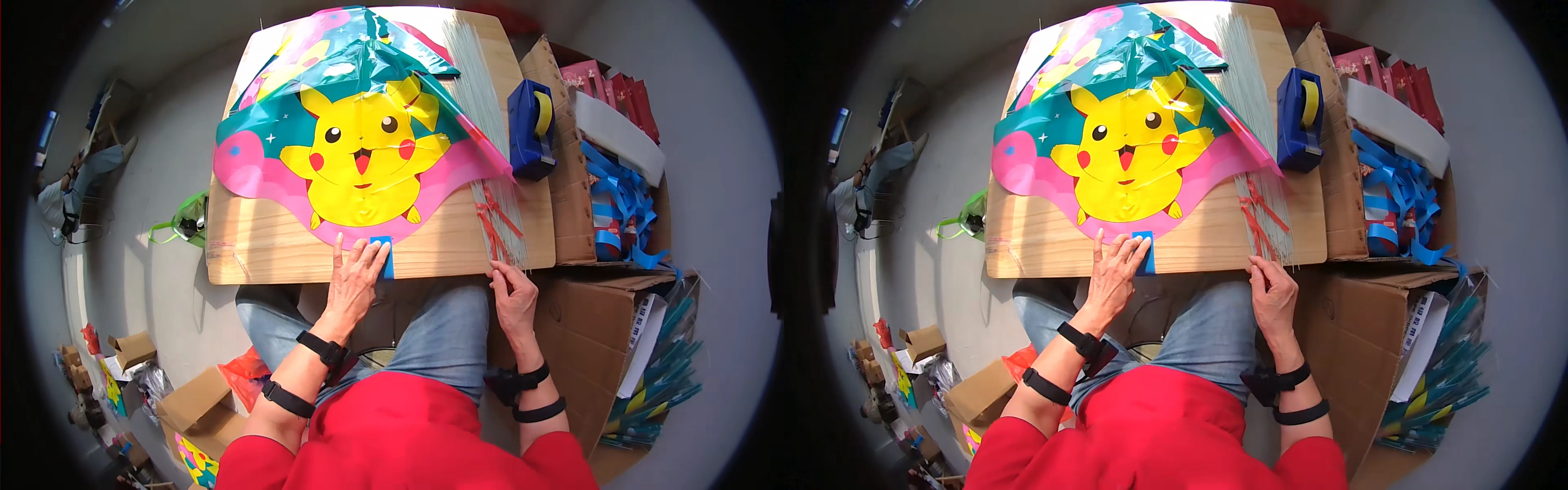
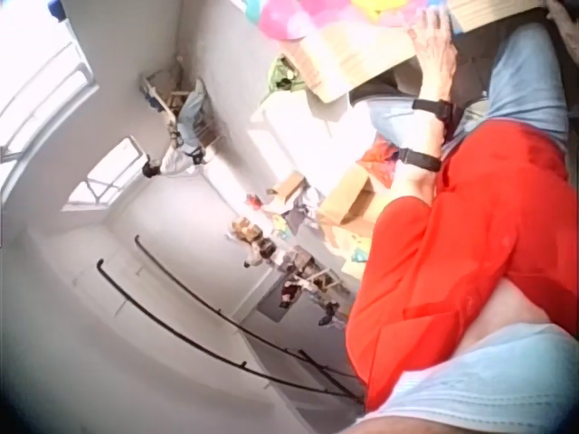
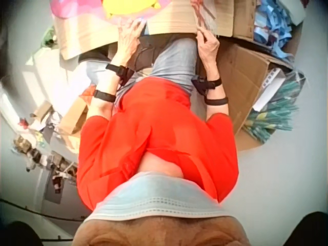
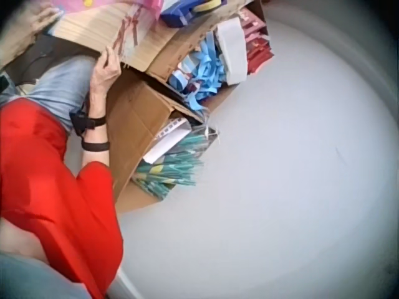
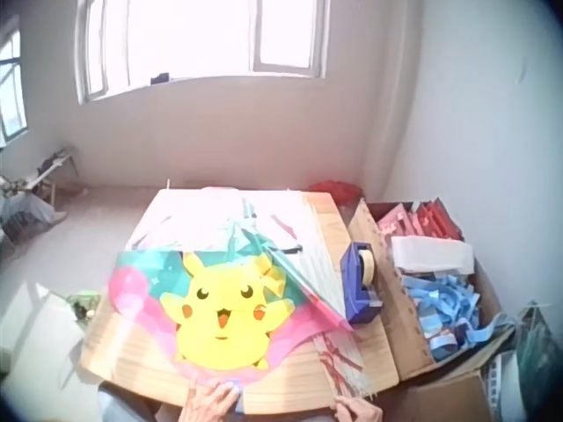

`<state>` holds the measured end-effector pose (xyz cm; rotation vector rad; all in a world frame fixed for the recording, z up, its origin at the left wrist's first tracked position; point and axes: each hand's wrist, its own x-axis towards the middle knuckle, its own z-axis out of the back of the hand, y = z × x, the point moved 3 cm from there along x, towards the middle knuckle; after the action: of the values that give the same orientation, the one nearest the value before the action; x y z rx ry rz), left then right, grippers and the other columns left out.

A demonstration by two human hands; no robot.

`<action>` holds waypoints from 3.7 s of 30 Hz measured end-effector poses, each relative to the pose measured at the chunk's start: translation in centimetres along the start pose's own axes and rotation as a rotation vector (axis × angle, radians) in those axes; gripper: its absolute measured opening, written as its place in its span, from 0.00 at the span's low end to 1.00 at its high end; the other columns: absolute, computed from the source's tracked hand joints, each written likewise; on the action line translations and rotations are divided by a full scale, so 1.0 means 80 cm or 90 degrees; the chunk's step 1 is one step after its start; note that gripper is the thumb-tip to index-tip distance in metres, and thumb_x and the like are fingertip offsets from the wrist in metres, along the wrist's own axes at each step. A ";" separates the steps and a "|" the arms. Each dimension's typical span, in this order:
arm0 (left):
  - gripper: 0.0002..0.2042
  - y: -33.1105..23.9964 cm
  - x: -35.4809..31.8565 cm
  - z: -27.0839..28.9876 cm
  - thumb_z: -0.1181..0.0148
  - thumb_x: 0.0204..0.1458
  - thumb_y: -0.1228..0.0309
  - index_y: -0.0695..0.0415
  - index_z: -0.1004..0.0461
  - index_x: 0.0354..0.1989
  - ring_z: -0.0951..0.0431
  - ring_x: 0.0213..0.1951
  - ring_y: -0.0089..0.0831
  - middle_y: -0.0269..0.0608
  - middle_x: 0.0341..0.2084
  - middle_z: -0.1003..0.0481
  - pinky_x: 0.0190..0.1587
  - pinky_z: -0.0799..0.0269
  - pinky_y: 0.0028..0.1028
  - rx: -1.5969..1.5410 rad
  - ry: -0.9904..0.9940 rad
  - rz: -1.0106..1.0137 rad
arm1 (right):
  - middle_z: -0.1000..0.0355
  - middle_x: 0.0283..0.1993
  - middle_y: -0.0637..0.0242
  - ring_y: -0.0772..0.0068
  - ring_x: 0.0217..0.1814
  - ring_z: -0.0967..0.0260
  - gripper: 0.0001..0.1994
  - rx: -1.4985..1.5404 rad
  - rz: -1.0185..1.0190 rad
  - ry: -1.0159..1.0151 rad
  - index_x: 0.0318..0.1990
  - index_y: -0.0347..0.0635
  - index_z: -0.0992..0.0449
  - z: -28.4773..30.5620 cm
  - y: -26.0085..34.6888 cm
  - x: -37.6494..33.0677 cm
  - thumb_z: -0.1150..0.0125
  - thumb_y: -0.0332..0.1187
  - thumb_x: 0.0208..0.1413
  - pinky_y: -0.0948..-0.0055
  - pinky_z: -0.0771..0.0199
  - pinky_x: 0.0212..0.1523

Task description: The person assembles a Pikachu-themed kite by inserting a plastic rod into a sleeve and securing it with tape. They then attach blue ribbons to the kite's tail using additional tape.

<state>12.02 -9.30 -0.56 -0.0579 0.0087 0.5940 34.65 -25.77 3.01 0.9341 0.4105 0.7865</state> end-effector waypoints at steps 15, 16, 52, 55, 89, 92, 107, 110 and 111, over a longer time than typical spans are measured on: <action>0.30 0.002 -0.014 -0.024 0.47 0.46 0.79 0.58 0.34 0.63 0.38 0.65 0.39 0.38 0.61 0.35 0.71 0.51 0.44 -0.088 -0.099 -0.007 | 0.33 0.35 0.61 0.59 0.41 0.32 0.21 -0.210 0.347 0.130 0.56 0.41 0.26 -0.194 0.031 0.005 0.45 0.26 0.51 0.63 0.28 0.42; 0.30 0.001 -0.015 -0.025 0.47 0.45 0.79 0.58 0.34 0.63 0.39 0.65 0.39 0.38 0.62 0.35 0.71 0.51 0.44 -0.095 -0.098 -0.005 | 0.33 0.35 0.61 0.59 0.40 0.33 0.21 -0.212 0.340 0.129 0.56 0.41 0.26 -0.195 0.031 0.005 0.45 0.26 0.51 0.62 0.29 0.42; 0.31 0.005 -0.016 -0.025 0.47 0.46 0.80 0.57 0.34 0.64 0.40 0.67 0.39 0.38 0.62 0.35 0.71 0.51 0.44 -0.149 -0.095 0.008 | 0.34 0.32 0.59 0.57 0.36 0.33 0.21 -0.186 0.317 0.092 0.52 0.40 0.24 -0.197 0.037 0.010 0.41 0.20 0.47 0.61 0.30 0.38; 0.28 0.003 -0.012 -0.024 0.48 0.50 0.74 0.63 0.34 0.63 0.39 0.67 0.38 0.42 0.62 0.35 0.73 0.53 0.43 -0.092 -0.090 -0.027 | 0.34 0.32 0.59 0.57 0.36 0.33 0.21 -0.179 0.317 0.090 0.52 0.40 0.23 -0.197 0.038 0.011 0.41 0.20 0.47 0.61 0.30 0.38; 0.31 -0.006 -0.012 -0.026 0.48 0.49 0.77 0.62 0.39 0.66 0.40 0.69 0.34 0.41 0.65 0.38 0.75 0.61 0.45 -0.068 -0.038 -0.003 | 0.34 0.34 0.60 0.58 0.38 0.34 0.23 -0.139 0.319 0.118 0.54 0.41 0.24 -0.198 0.023 0.013 0.39 0.23 0.45 0.61 0.30 0.42; 0.30 -0.007 -0.011 -0.021 0.47 0.49 0.76 0.61 0.37 0.65 0.40 0.68 0.32 0.39 0.66 0.38 0.74 0.63 0.47 -0.037 -0.038 -0.001 | 0.34 0.34 0.59 0.58 0.38 0.33 0.22 -0.129 0.301 0.116 0.53 0.41 0.24 -0.197 0.025 0.012 0.39 0.23 0.46 0.61 0.30 0.41; 0.31 -0.013 -0.001 0.001 0.44 0.45 0.79 0.56 0.34 0.64 0.37 0.67 0.28 0.37 0.64 0.35 0.72 0.66 0.47 -0.091 0.001 0.017 | 0.25 0.35 0.52 0.51 0.38 0.25 0.09 0.127 0.135 0.098 0.41 0.35 0.22 -0.177 0.024 0.032 0.40 0.25 0.53 0.61 0.25 0.39; 0.36 -0.011 -0.005 0.006 0.43 0.38 0.82 0.57 0.34 0.64 0.36 0.66 0.30 0.39 0.64 0.36 0.72 0.65 0.47 -0.065 0.005 0.012 | 0.23 0.34 0.52 0.56 0.34 0.24 0.08 0.101 0.091 -0.063 0.43 0.34 0.21 -0.108 0.025 0.049 0.41 0.26 0.57 0.65 0.26 0.37; 0.36 -0.011 -0.007 0.007 0.43 0.38 0.81 0.58 0.35 0.64 0.37 0.67 0.31 0.39 0.65 0.37 0.72 0.65 0.46 -0.073 0.006 0.010 | 0.23 0.34 0.54 0.60 0.34 0.24 0.09 0.100 0.043 -0.120 0.44 0.35 0.21 -0.076 0.021 0.060 0.41 0.27 0.58 0.67 0.26 0.36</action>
<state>12.07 -10.30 0.02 -0.1719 -0.0162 0.6100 33.34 -18.19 1.17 1.1639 0.2803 0.7268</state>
